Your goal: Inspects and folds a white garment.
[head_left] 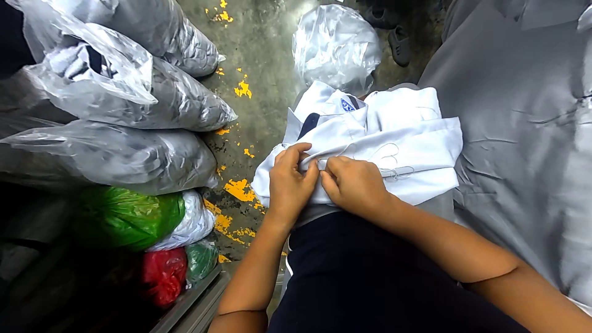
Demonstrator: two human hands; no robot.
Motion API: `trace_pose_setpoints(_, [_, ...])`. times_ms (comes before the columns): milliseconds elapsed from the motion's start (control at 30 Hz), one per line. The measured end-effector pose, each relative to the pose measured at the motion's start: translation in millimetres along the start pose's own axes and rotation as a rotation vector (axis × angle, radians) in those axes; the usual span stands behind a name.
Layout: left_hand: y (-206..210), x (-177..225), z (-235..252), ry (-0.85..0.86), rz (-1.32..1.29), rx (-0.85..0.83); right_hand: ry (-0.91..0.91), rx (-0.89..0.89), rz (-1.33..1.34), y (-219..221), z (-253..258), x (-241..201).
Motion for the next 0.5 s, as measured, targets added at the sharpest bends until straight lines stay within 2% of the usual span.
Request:
trace_pose_setpoints(133, [-3.9,3.8,0.4,0.048,-0.077,0.049,-0.052,0.074,0.015,-1.2,3.8,-3.1])
trace_pose_setpoints(267, [-12.4,7.8,-0.2,0.16,-0.151,0.093,-0.063,-0.009,0.098,-2.8,-0.5,-4.0])
trace_pose_setpoints(400, [-15.3,11.3,-3.0,0.276,-0.2,0.134,-0.05,0.014,0.147,-2.2,-6.7,1.0])
trace_pose_setpoints(433, [-15.8,12.0,-3.4,0.301,-0.218,0.144,-0.043,-0.04,0.139,-0.5,-8.4,2.1])
trace_pose_setpoints(500, [-17.5,13.4,-4.0,0.351,-0.252,0.169,-0.04,-0.338,0.066,4.6,-16.9,-0.7])
Point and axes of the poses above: each hand's wrist, its own z-axis towards the middle knuckle, its own y-axis out of the palm, x = y × z, the point moved 8 cm from there along z, towards the middle knuckle, and after that the axes turned 15 degrees about x, right-handed, at the moved point
